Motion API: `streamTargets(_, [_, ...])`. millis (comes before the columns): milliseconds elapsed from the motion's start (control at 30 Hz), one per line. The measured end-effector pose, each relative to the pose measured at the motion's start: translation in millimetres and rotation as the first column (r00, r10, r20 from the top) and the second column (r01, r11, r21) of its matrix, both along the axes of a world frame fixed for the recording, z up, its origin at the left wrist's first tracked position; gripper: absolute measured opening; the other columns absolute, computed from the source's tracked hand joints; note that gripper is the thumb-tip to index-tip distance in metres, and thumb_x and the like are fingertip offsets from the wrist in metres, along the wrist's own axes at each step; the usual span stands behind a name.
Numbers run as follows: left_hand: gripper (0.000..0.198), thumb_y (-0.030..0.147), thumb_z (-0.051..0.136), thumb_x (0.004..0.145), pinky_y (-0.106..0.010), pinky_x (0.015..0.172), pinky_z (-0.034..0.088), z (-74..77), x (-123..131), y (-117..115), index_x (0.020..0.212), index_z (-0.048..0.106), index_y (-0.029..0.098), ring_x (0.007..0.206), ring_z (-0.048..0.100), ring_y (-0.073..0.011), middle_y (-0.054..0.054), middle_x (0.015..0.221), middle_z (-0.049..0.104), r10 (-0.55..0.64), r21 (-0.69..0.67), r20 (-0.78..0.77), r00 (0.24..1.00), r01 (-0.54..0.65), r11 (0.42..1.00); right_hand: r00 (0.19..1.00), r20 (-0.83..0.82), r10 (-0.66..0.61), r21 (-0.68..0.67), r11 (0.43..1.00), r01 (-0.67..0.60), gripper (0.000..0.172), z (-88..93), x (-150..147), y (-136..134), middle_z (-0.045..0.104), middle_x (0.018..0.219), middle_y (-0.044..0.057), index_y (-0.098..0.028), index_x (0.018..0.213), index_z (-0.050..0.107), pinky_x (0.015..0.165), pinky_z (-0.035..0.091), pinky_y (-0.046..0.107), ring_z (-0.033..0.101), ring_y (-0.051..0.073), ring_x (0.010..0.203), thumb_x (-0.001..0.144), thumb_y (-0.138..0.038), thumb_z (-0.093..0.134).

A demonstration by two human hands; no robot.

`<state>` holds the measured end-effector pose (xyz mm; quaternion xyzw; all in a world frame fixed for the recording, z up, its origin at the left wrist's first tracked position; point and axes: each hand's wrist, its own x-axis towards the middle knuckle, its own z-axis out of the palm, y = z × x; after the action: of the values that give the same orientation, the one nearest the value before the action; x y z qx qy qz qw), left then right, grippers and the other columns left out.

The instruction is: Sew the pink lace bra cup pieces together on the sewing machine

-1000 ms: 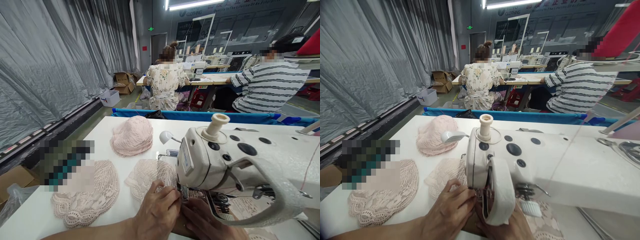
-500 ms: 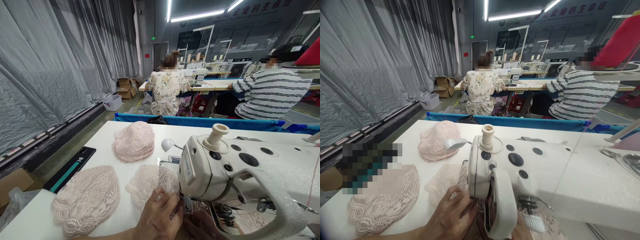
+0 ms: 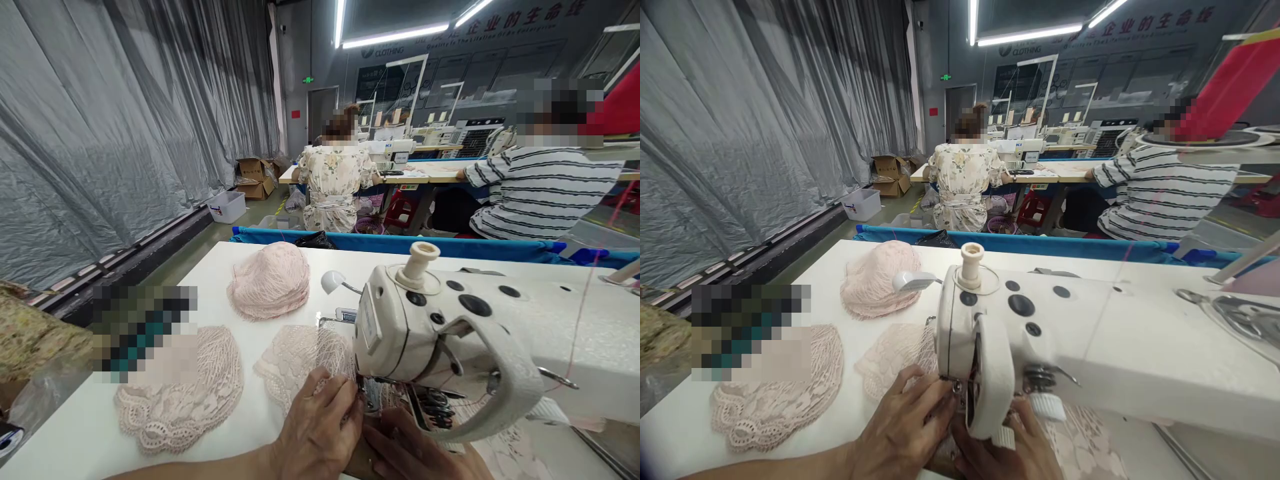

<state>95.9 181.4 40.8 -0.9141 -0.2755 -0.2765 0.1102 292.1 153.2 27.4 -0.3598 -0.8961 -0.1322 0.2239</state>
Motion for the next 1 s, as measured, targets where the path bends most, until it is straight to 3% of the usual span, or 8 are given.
streamTargets(233, [0.014,0.004,0.046,0.088,-0.03,0.077,0.044,-3.9,-1.3,1.6,0.085,0.058,0.01,0.082,0.056,-0.0132,-0.003,0.084,0.06,-0.092,-0.051,-0.001,0.996,0.092,0.994,0.992,-0.11,-0.065,-0.044,0.997,0.06,0.032,-6.1,10.6,0.5,0.071,0.094,0.008,-0.022,0.091,0.069,0.065,0.055,0.028,0.068,0.019,0.082,0.092,-0.018,0.037])
streamTargets(467, [0.016,0.003,0.046,0.088,-0.03,0.078,0.044,-1.0,-0.8,0.7,0.082,0.059,0.009,0.079,0.056,-0.0131,-0.003,0.079,0.06,-0.084,-0.027,0.0,0.996,0.084,0.996,0.97,-0.179,-0.163,-0.214,0.969,0.123,0.028,-28.1,16.6,2.1,0.063,0.117,0.008,-0.023,0.114,0.061,0.085,0.052,0.033,0.06,0.022,0.106,0.091,-0.026,0.045])
streamTargets(567, [0.016,0.004,0.046,0.088,-0.029,0.078,0.044,-0.4,0.4,1.4,0.081,0.06,0.009,0.078,0.056,-0.0124,-0.003,0.078,0.06,-0.086,-0.02,0.02,0.996,0.087,0.996,0.97,-0.188,-0.155,-0.233,0.966,0.109,0.03,-33.3,16.4,4.0,0.063,0.118,0.007,-0.023,0.118,0.058,0.086,0.051,0.032,0.06,0.021,0.106,0.091,-0.03,0.046])
streamTargets(867, [0.017,0.005,0.046,0.088,-0.029,0.076,0.045,0.7,0.3,4.1,0.079,0.059,0.011,0.074,0.056,-0.0112,-0.002,0.079,0.062,-0.072,0.006,0.038,0.997,0.072,0.997,0.981,-0.157,-0.111,-0.163,0.983,0.085,0.029,-28.4,12.8,6.0,0.064,0.116,0.009,-0.021,0.112,0.06,0.077,0.055,0.027,0.064,0.021,0.1,0.09,-0.022,0.042])
streamTargets(1000, [0.019,0.006,0.045,0.089,-0.029,0.075,0.045,-0.6,1.1,4.6,0.077,0.058,0.012,0.075,0.056,-0.0111,-0.003,0.083,0.062,-0.085,0.015,0.033,0.996,0.085,0.996,0.981,-0.157,-0.113,-0.198,0.977,0.081,0.031,-22.5,11.5,7.0,0.067,0.111,0.007,-0.022,0.116,0.057,0.074,0.055,0.024,0.066,0.019,0.094,0.089,-0.021,0.043])
